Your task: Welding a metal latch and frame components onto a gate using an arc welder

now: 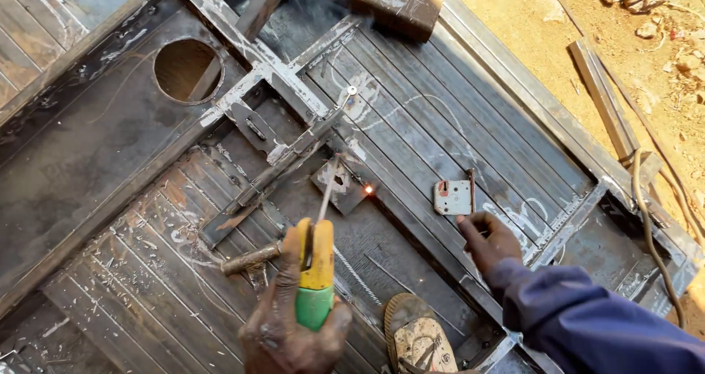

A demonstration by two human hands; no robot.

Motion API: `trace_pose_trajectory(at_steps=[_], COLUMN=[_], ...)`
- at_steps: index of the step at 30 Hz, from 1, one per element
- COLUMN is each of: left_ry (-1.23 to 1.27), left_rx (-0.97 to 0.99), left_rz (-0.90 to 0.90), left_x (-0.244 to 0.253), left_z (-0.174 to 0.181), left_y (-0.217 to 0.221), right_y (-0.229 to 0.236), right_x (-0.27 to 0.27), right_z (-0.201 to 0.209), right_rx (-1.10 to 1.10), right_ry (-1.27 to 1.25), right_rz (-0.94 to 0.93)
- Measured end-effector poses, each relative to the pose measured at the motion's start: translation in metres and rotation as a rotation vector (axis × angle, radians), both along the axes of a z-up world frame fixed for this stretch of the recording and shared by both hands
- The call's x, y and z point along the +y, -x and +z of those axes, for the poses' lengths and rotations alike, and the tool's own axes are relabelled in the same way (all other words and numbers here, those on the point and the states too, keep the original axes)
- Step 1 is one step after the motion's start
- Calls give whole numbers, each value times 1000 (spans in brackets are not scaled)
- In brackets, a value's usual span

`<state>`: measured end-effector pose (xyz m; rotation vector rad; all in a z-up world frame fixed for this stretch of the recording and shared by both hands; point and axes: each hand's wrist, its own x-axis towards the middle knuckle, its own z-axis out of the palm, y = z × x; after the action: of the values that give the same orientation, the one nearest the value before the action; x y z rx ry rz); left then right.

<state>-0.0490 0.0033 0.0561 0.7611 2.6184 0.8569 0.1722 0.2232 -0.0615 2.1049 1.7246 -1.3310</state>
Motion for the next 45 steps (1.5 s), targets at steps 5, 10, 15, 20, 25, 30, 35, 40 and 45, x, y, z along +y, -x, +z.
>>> trace_pose_trajectory(at_steps=[5,10,15,20,25,30,35,40,45], left_ry=[1,80,-10,54,106,44,53,47,49], left_rx=[139,-50,19,-47,-61,-77,-144,-86,-72], left_rz=[129,241,247,234,269,287,321,282,251], left_x=[4,7,-4,-15,-12,-13,-20,-19,-17], left_z=[10,11,6,-6,4,15,5,1,3], left_y=[9,14,22,31,36,41,44,44,44], right_y=[-38,-20,14,62,109,110,109,115,117], right_x=[65,90,106,104,102,108,102,104,101], right_z=[-85,-95,-54,-23,-65,-103,-91,-94,-94], right_rx=[-336,-379,-403,-221,-127,18,89,94,55], right_ry=[-138,3,138,-110,-483,-589,-636,-571,-414], right_rz=[240,213,361,524,740,840,844,887,864])
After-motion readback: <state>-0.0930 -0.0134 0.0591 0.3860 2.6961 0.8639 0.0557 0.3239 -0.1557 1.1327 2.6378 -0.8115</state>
